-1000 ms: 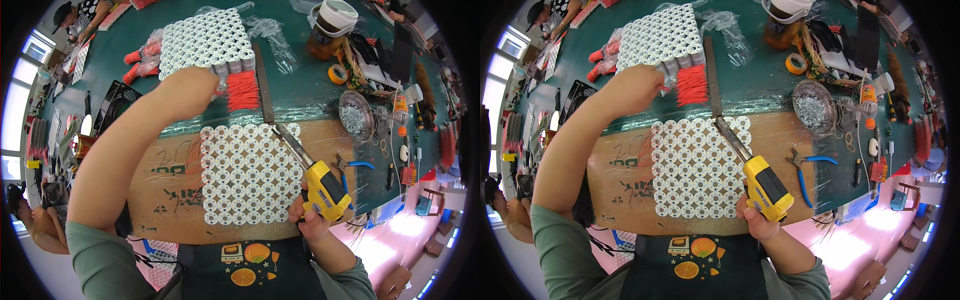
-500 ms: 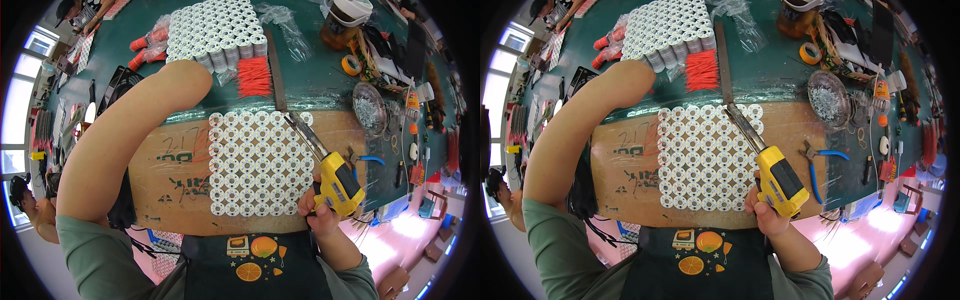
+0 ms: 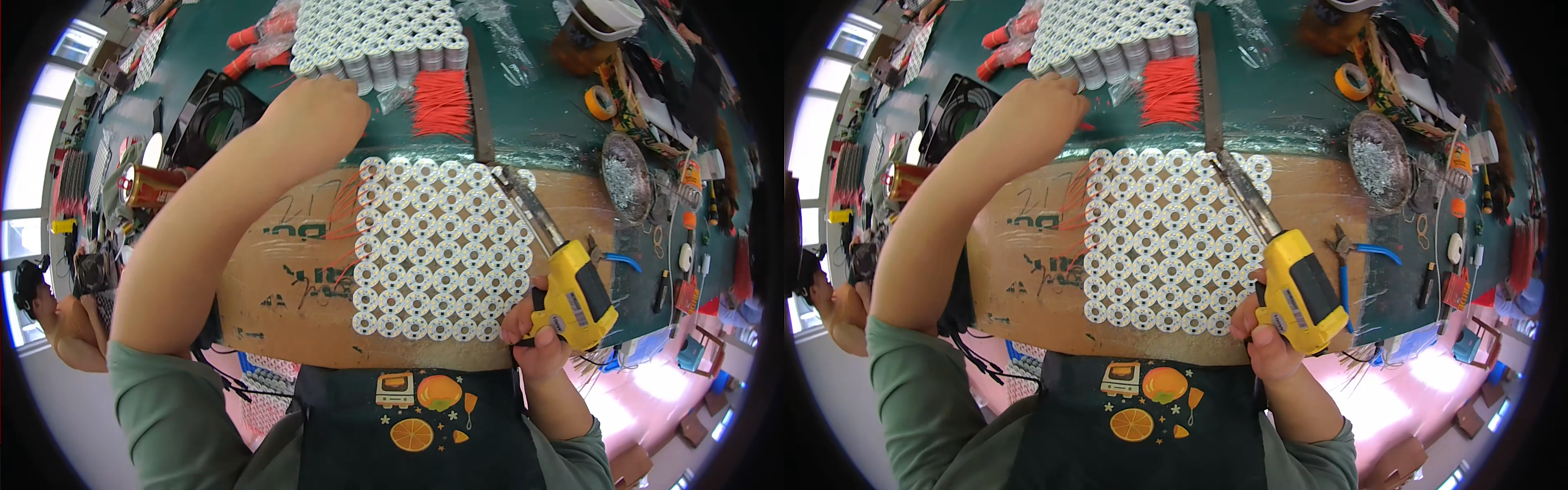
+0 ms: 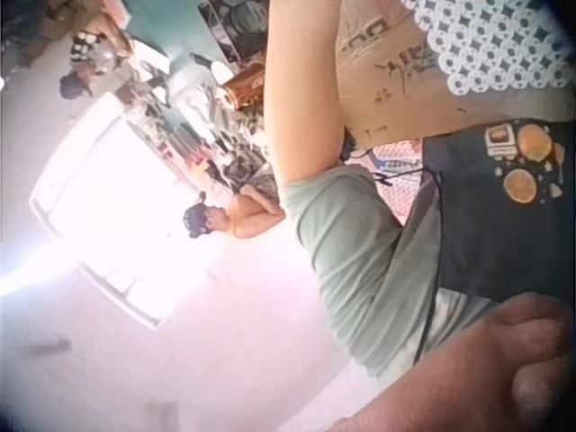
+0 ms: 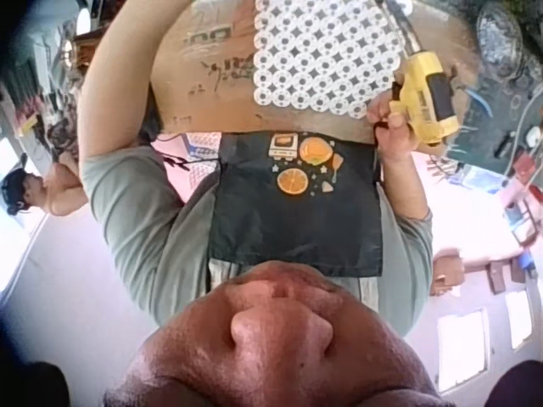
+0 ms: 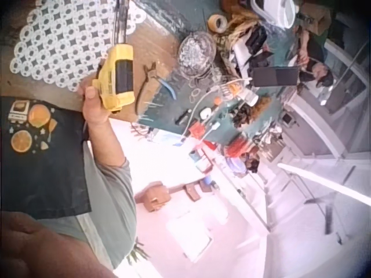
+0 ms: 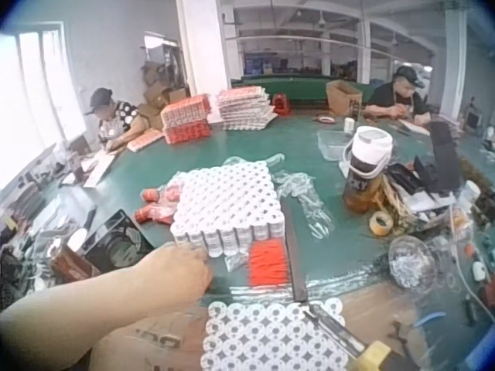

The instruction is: The person solders red wires to circular LED components on a large board array using a handheld soldering iron and solder wire.

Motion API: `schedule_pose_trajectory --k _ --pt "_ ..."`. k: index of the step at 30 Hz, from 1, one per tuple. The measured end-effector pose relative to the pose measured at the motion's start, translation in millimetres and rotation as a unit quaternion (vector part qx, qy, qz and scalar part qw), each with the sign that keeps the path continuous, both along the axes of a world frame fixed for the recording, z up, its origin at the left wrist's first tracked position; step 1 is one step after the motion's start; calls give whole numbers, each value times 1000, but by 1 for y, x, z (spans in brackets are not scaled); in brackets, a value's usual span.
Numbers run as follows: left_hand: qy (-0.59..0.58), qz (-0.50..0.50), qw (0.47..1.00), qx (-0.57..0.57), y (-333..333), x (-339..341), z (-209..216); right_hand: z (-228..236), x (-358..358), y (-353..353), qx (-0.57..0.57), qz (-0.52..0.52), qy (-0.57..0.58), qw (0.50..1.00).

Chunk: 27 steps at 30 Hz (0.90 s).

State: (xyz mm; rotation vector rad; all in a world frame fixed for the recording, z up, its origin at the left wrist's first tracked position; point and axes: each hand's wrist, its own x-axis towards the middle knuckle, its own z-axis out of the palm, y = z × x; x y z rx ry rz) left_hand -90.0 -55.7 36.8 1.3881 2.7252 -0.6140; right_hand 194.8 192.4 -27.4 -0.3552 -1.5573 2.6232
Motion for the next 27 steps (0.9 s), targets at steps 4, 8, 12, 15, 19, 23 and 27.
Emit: schedule_pose_trajectory --k 4,8,12,15,19,23,27 --pt "-69 14 977 202 -9 56 3 -3 3 2 -3 -8 -17 1000" --pt "-112 15 907 406 -39 127 -30 6 10 -1 1 30 -37 999" --pt "-114 72 879 458 -52 172 -45 12 32 0 98 189 -52 976" --pt "-79 90 878 463 -56 189 -52 13 27 -5 167 297 -7 940" --pt "-61 80 874 474 -58 192 -60 22 26 -21 170 314 -55 932" --pt "-48 84 874 476 -60 191 -67 17 36 -21 144 264 -83 950" --pt "-48 82 882 462 -61 193 -69 10 42 -14 226 274 -59 933"
